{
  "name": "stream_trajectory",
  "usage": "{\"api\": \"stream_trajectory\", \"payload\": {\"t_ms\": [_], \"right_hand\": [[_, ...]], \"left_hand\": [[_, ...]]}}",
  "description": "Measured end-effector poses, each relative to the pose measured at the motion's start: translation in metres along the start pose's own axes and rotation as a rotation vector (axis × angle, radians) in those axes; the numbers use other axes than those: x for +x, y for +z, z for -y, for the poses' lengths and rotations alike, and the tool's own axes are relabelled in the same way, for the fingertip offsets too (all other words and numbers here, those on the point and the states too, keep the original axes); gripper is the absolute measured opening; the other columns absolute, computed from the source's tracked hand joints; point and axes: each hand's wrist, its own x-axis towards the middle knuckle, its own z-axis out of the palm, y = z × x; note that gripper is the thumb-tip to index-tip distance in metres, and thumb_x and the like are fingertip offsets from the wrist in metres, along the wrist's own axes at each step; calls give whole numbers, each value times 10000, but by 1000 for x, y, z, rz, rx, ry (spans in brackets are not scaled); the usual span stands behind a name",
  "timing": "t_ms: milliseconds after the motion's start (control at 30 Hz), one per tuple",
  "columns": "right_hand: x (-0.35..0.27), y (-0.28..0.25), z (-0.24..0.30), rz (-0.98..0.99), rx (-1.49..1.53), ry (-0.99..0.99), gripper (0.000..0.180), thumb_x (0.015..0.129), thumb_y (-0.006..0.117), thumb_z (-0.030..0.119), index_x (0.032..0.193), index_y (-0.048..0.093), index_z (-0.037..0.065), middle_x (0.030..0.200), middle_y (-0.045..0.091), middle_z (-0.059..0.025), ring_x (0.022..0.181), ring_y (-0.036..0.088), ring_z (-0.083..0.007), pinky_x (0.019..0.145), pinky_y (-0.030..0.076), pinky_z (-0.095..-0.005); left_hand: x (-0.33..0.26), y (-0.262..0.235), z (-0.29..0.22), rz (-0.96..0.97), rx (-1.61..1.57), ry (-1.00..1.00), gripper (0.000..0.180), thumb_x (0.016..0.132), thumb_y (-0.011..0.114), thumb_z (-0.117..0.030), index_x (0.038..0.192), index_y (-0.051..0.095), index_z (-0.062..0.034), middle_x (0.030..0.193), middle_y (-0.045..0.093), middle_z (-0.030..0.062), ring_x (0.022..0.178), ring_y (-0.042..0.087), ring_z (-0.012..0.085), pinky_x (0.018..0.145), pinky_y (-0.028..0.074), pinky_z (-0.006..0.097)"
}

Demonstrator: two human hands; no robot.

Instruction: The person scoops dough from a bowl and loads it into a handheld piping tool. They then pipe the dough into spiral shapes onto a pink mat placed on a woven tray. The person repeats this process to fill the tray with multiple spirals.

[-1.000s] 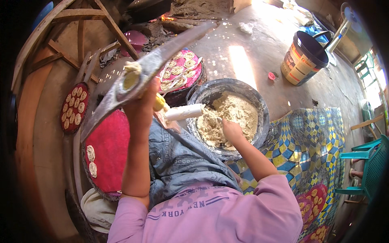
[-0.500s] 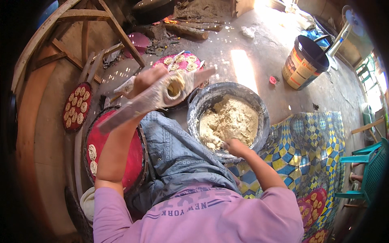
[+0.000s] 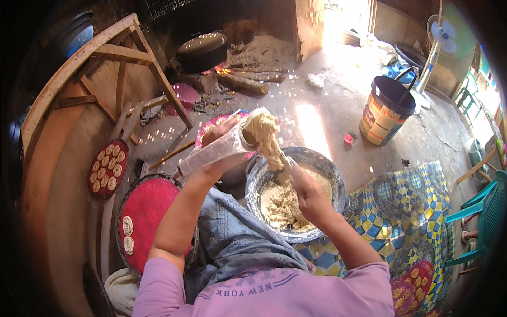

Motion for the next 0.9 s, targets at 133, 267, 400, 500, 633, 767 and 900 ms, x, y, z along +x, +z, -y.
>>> {"api": "stream_trajectory", "payload": {"t_ms": [133, 267, 400, 500, 633, 767, 900], "right_hand": [[26, -68, 31, 200, -539, -4, 283, 981, 500, 128, 1251, 588, 117, 937, 675, -134, 736, 652, -206, 672, 519, -330], [48, -83, 54, 75, -985, -353, 253, 908, 557, 132, 1141, 643, 181, 736, 604, -20, 538, 570, -167, 496, 457, -336], [39, -59, 65, 39, -1009, -428, 344, 839, 570, 49, 1154, 632, 172, 724, 585, -33, 551, 573, -180, 543, 480, -333], [25, -76, 76, 27, -961, -393, 341, 836, 567, 49, 1153, 636, 155, 702, 563, -25, 556, 574, -184, 524, 474, -345], [9, -120, 96, 13, -1028, -310, 340, 833, 571, 53, 1156, 635, 140, 698, 560, -16, 552, 571, -180, 505, 459, -343], [20, -114, 95, 22, -1094, -361, 340, 839, 576, 57, 1163, 634, 142, 693, 555, -18, 543, 565, -173, 496, 452, -333], [33, -83, 88, 84, -1018, -436, 369, 826, 573, 64, 1186, 625, 128, 729, 577, -33, 586, 597, -171, 522, 471, -319]], "left_hand": [[13, -11, -1, 190, 209, 29, 216, 767, 684, -241, 892, 574, -104, 798, 601, 71, 705, 643, 247, 607, 523, 361], [11, -1, -23, 271, 161, 104, 156, 795, 613, -176, 929, 576, -105, 832, 619, 68, 735, 655, 261, 617, 531, 361], [5, 8, -17, 349, 131, 42, 275, 770, 668, -292, 953, 600, -98, 864, 632, 69, 779, 663, 275, 651, 537, 368], [-2, 4, 8, 289, 98, 40, 131, 794, 616, -216, 866, 562, -121, 764, 597, 60, 707, 652, 246, 550, 521, 362], [-7, -3, 25, 443, 229, -165, 526, 659, 764, -472, 981, 613, -85, 887, 638, 109, 767, 665, 296, 655, 547, 381], [-1, 6, -3, 326, 73, -16, 458, 680, 750, -415, 960, 612, -80, 887, 639, 105, 802, 661, 283, 686, 541, 365], [6, 9, -30, 352, 111, 41, 269, 770, 668, -265, 980, 607, -108, 883, 635, 64, 785, 660, 266, 641, 532, 363]]}}
